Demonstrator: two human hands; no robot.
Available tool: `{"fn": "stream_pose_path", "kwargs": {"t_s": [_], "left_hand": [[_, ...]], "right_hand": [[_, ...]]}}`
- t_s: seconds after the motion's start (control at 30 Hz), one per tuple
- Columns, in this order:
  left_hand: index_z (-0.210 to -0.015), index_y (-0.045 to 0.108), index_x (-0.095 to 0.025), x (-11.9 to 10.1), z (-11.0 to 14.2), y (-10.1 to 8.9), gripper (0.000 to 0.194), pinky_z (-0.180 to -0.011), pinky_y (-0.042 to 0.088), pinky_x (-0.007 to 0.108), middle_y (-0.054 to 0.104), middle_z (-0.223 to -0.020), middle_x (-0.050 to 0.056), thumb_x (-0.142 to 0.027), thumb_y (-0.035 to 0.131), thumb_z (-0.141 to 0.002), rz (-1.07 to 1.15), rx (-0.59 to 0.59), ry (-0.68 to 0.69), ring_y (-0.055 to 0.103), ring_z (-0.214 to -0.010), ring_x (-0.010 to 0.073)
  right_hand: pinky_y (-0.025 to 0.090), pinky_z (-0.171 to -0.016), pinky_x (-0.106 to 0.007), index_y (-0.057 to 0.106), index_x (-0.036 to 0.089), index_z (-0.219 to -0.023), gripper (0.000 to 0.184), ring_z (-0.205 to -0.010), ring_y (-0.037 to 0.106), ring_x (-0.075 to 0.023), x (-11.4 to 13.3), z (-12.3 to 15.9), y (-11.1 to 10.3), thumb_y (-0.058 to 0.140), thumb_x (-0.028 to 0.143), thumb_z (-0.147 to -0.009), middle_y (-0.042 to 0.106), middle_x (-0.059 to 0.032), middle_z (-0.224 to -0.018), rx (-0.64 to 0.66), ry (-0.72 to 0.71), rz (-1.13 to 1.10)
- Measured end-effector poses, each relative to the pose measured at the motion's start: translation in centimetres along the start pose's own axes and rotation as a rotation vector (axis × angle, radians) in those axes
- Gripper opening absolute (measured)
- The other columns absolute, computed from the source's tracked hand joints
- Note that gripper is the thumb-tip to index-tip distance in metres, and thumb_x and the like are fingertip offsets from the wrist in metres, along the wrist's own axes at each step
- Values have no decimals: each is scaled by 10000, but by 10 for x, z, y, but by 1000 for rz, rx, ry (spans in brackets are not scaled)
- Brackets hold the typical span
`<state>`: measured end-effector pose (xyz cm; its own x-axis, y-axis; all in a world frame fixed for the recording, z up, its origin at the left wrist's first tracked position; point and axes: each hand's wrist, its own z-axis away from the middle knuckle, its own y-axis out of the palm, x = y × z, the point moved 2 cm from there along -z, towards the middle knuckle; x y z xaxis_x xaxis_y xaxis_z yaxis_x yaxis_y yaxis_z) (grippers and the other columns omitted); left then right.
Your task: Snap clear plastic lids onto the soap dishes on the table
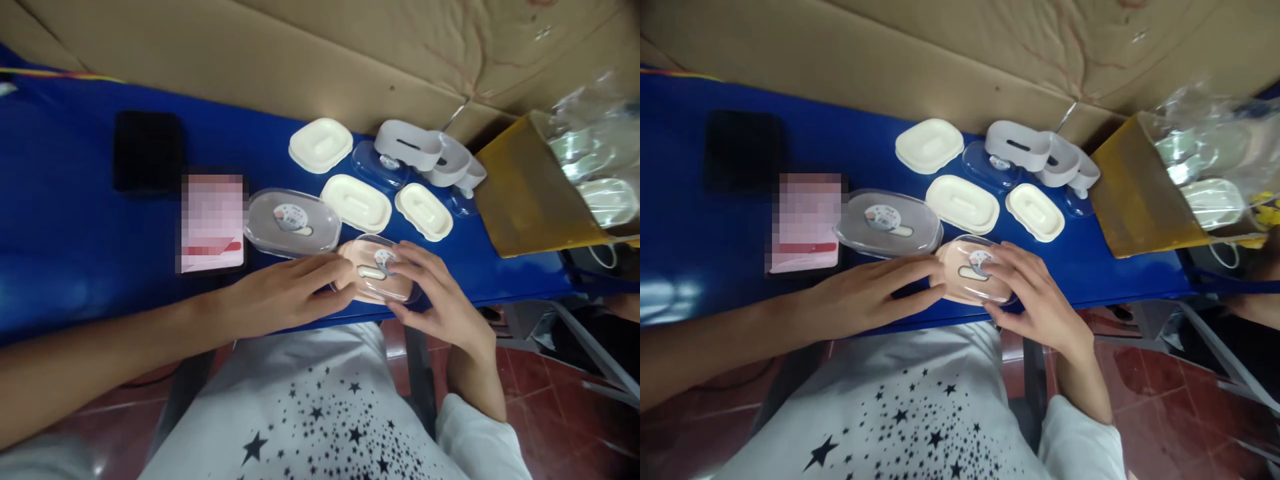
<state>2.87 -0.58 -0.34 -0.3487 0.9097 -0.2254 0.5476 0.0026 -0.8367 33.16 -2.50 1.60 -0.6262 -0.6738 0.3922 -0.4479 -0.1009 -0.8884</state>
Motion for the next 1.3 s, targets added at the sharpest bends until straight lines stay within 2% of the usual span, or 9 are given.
{"fn": "stream_pose_path", "kwargs": {"t_s": [0.1, 0.2, 0.37, 0.63, 0.83, 1.0, 1.13, 1.23, 1.3], "left_hand": [[-1303, 664, -258, 0, 1, 4, 245, -1016, 631, 305, 760, -1214, 57, -168, 498, -1146, 61, -1, -56, 759, -1157, 184], [-1385, 633, -245, -3, 2, 3, 299, -1037, 641, 316, 726, -1388, 110, -137, 538, -1123, 13, -39, -16, 732, -1296, 217], [-1481, 606, -234, 0, 0, 4, 354, -1163, 602, 361, 691, -1513, 128, -163, 565, -1136, 88, -21, -69, 683, -1410, 225], [-1435, 650, -275, 0, 0, 5, 291, -1064, 624, 305, 745, -1420, 67, -260, 552, -1161, 197, 29, -221, 745, -1264, 193], [-1295, 661, -212, -5, 1, 3, 182, -913, 654, 249, 735, -1312, 83, -213, 542, -1157, -29, -107, -83, 741, -1182, 180], [-1269, 674, -188, -4, 2, 5, 171, -806, 655, 216, 744, -1302, 93, -225, 555, -1152, -81, -108, -67, 772, -1080, 167], [-1279, 692, -180, -4, 2, -10, 172, -883, 674, 243, 770, -1292, 90, -222, 641, -1120, -152, -159, -6, 778, -1112, 172], [-1284, 716, -169, 3, 2, -32, 279, -1099, 643, 366, 757, -1340, 102, -194, 797, -1018, -200, -225, 12, 738, -1236, 227], [-1317, 724, -196, 14, 2, -45, 350, -1198, 587, 459, 728, -1411, 108, -245, 834, -988, -220, -207, -48, 702, -1308, 273]], "right_hand": [[476, -1268, -671, 483, 345, -1671, 724, -1600, 500, -403, 4, 7, 19, 778, 301, -1011, 586, -104, -1664, -113, -8, 35], [503, -1242, -676, 468, 342, -1701, 768, -1575, 534, -404, 1, 8, 33, 782, 307, -1001, 601, -98, -1665, -210, -55, 57], [519, -1236, -670, 495, 354, -1694, 767, -1539, 582, -363, -1, 8, 35, 781, 270, -988, 632, -71, -1652, -264, -134, 52], [457, -1302, -688, 475, 349, -1709, 782, -1626, 484, -342, 3, 9, 37, 750, 188, -995, 588, -59, -1695, -233, -132, -24], [416, -1329, -692, 467, 347, -1710, 765, -1650, 444, -343, 4, 7, 37, 736, 192, -1011, 549, -66, -1726, -186, -127, -16], [413, -1334, -678, 498, 330, -1673, 684, -1645, 450, -335, 4, 2, 35, 725, 233, -1035, 584, -84, -1689, -151, -119, -17], [431, -1326, -655, 525, 325, -1629, 645, -1598, 508, -329, 2, 2, 26, 737, 223, -1028, 610, -93, -1646, -134, -112, -17], [461, -1299, -629, 593, 292, -1545, 572, -1577, 512, -351, -6, 8, 14, 754, 210, -1003, 619, -106, -1604, -124, -29, -16], [487, -1266, -621, 618, 278, -1501, 535, -1567, 502, -376, -15, 14, 7, 788, 263, -995, 607, -120, -1589, -117, 51, 0]]}}
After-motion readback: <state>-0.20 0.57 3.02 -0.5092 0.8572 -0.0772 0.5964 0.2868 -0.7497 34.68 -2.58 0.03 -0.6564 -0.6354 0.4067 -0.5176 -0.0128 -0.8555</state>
